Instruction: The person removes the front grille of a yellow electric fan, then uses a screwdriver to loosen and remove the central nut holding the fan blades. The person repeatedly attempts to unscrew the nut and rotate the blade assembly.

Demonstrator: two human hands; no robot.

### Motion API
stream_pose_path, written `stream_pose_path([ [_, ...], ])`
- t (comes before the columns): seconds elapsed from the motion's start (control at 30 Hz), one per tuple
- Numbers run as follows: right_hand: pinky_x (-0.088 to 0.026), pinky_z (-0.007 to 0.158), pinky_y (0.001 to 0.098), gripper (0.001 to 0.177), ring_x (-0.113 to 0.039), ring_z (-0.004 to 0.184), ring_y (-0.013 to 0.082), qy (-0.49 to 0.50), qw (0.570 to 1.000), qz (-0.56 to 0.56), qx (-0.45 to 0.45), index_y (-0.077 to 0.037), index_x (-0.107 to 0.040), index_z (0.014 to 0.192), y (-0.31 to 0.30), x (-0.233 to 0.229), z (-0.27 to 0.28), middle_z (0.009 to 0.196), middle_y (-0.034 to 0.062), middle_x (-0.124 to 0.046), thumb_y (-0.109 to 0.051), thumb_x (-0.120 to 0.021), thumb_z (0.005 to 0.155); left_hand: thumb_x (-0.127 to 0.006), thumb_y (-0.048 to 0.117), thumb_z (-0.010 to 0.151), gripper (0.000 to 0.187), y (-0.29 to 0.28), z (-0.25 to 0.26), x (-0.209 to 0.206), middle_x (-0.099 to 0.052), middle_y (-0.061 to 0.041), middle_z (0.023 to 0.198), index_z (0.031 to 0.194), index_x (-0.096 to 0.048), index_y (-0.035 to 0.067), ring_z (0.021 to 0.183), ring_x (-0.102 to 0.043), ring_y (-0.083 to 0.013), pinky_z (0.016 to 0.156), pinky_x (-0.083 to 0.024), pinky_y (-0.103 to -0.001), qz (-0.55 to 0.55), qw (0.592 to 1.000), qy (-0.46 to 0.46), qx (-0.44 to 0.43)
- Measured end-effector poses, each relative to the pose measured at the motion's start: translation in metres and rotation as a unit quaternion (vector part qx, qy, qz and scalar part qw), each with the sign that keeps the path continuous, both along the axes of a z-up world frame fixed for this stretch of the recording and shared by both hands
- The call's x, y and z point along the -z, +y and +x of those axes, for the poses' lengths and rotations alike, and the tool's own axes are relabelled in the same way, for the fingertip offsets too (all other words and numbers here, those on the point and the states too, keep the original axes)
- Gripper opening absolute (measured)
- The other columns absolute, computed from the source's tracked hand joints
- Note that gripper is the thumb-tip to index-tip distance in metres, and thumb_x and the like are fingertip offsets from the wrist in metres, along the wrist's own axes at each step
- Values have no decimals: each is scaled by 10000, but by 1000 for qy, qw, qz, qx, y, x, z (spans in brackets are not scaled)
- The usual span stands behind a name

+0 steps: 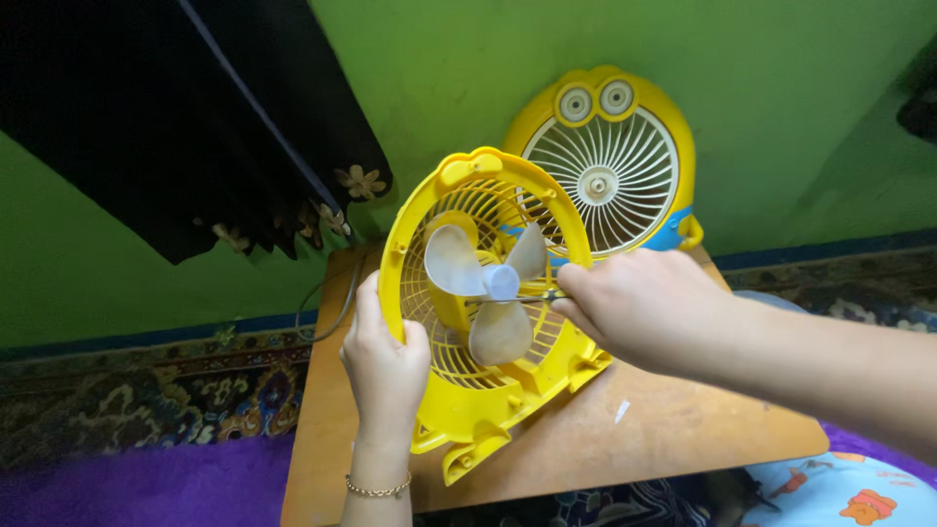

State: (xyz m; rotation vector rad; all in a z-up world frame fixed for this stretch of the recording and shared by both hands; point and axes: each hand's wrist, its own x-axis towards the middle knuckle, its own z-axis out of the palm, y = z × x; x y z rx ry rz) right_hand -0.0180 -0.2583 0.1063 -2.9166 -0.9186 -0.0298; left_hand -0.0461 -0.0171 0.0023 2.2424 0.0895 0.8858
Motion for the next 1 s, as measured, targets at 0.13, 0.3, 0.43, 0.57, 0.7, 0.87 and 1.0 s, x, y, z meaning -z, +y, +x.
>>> stream_pose_path([
  [0.13,-498,481,343,104,-641,671,210,-313,923,-154,-160,-105,-584,806,-6,13,-4,724,33,-599,-191,-641,794,-578,-39,789,546,0,-2,6,-712,-233,1067,1328,-556,46,916,-700,-422,747,-550,-487,-3,1000,-16,1],
  [0.3,-443,431,270,118,-586,567,140,-388,873,-219,-200,-94,-579,781,7,42,-14,615,-25,-557,-199,-633,772,-570,-48,778,538,10,4,8,-706,-246,1092,1312,-544,17,955,-693,-436,788,-547,-497,1,1000,-28,-12],
  [0.43,-481,415,336,123,-646,518,192,-245,936,-188,-170,-119,-555,729,13,45,-7,560,14,-603,-183,-632,801,-576,-34,776,512,16,5,7,-725,-232,1024,1283,-557,33,917,-713,-420,762,-558,-496,-14,999,-23,-19],
  [0.57,-546,510,431,91,-705,593,281,-45,984,-154,-81,-114,-570,876,16,37,-5,663,88,-675,-192,-599,838,-588,-28,777,514,11,4,9,-727,-223,892,1284,-574,56,823,-713,-423,703,-548,-513,-15,999,7,-38],
  [0.7,-561,683,514,235,-713,729,368,97,989,-93,59,-137,-636,982,15,39,3,744,143,-714,-339,-519,945,-575,-29,766,523,3,3,9,-728,-217,874,1281,-577,64,778,-716,-412,670,-553,-506,-9,999,-17,-36],
  [0.87,-551,829,514,429,-726,863,381,225,965,56,119,-63,-740,881,9,50,34,826,165,-750,-418,-515,969,-572,-22,779,547,0,1,10,-711,-229,816,1316,-559,79,742,-695,-434,658,-527,-540,-5,998,24,-61],
  [1.0,-544,803,506,322,-708,884,370,203,974,71,70,-83,-708,923,10,47,33,866,158,-736,-344,-521,951,-581,-19,780,554,6,5,8,-711,-237,832,1322,-532,82,754,-685,-452,668,-514,-560,3,996,44,-77],
])
